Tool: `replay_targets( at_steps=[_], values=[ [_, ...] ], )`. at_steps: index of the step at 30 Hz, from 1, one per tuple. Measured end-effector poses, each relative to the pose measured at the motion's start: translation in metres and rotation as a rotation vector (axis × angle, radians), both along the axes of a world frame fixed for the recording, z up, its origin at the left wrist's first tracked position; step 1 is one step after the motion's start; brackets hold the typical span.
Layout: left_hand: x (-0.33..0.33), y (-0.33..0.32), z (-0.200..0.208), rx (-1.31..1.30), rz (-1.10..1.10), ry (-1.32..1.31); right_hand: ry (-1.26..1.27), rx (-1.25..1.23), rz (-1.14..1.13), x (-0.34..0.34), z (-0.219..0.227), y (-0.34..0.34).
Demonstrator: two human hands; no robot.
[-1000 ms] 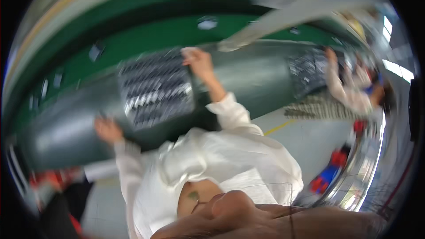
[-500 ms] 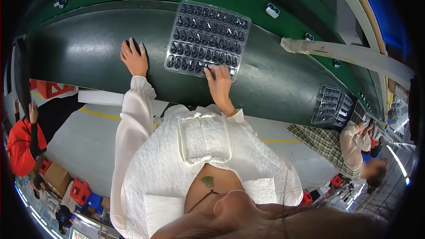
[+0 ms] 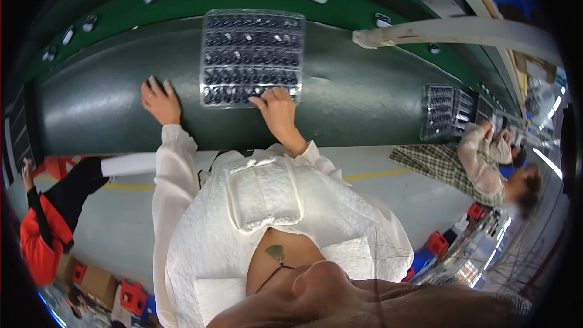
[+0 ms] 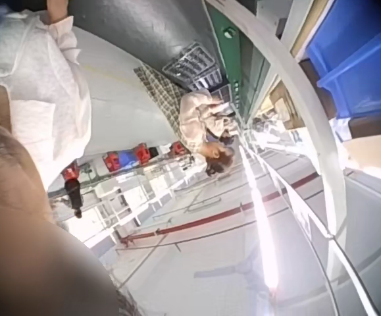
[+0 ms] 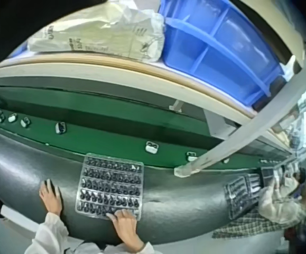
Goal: Placing small electronic components from a grid tray into bins on a moving conveyor belt.
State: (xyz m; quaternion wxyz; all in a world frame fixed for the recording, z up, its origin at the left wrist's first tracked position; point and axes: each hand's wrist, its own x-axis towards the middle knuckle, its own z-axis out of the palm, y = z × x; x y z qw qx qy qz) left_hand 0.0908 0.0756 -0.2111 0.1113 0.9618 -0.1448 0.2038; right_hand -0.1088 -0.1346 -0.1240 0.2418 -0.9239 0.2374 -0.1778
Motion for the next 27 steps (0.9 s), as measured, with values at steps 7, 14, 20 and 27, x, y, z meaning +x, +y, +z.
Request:
replay_targets(
  at_steps=[7,14,20,27],
  values=[
    [0.001,0.005,0.007,0.032,-0.013,-0.022,-0.111,-0.208,-0.114,0.025,0.033,-0.153],
    [-0.004,0.018,0.047,-0.047,-0.099,0.156,0.9,-0.508,-0.382,0.087,0.002,-0.328],
    [0.007,0.025,0.015,0.117,-0.012,0.083,0.618,-0.166,-0.763,0.082,-0.021,-0.366],
    [0.003,0.015,0.032,0.123,-0.023,0.11,0.6,0.139,-0.716,0.084,-0.001,-0.379]
  ],
)
